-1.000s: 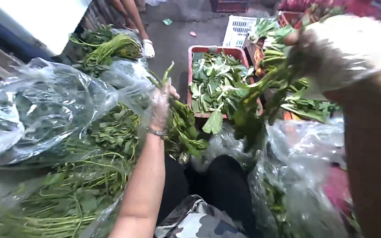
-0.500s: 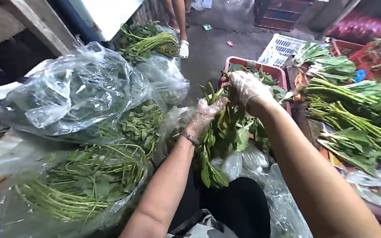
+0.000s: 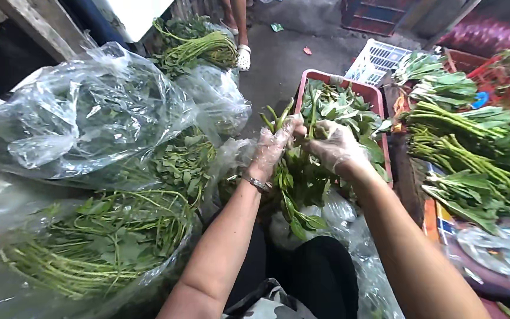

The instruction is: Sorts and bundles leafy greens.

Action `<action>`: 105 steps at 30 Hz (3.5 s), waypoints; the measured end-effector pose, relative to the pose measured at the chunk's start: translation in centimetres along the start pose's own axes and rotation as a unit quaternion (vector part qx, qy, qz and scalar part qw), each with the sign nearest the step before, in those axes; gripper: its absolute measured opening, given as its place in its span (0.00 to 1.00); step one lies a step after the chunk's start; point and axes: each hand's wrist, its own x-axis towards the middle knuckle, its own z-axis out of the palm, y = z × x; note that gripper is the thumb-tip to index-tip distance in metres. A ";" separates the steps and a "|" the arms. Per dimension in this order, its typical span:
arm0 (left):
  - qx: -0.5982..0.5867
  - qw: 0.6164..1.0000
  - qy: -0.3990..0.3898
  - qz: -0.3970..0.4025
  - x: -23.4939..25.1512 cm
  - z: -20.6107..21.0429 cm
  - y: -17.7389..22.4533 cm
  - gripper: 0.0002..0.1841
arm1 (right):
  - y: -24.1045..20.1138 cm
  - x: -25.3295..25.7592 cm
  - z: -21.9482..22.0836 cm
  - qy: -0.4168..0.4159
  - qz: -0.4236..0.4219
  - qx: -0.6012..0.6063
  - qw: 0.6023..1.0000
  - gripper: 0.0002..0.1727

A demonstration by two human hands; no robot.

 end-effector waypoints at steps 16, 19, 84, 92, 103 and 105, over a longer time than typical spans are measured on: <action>0.226 0.968 -0.039 0.105 0.0 0.8 -2.3 0.16 | 1.0 1.4 0.8 0.121 0.142 0.145 0.972 0.16; 0.238 0.966 0.013 0.101 0.2 0.5 -1.8 0.15 | 1.5 1.3 -1.0 0.140 0.103 0.030 0.984 0.18; -0.023 0.996 0.084 0.023 0.8 0.5 -1.6 0.06 | 0.2 0.7 -7.7 0.154 -0.032 -0.245 0.957 0.18; 0.152 0.983 0.084 0.060 -0.5 0.6 -2.0 0.17 | -0.2 1.2 -1.5 -0.010 -0.027 -0.119 0.992 0.13; 0.110 0.993 0.027 0.037 0.0 0.7 -1.7 0.15 | -0.4 1.5 -2.0 -0.034 0.032 0.111 0.993 0.14; 0.123 0.991 0.025 0.037 -0.1 0.7 -1.8 0.15 | -0.1 1.3 -1.5 -0.008 0.026 0.115 0.993 0.13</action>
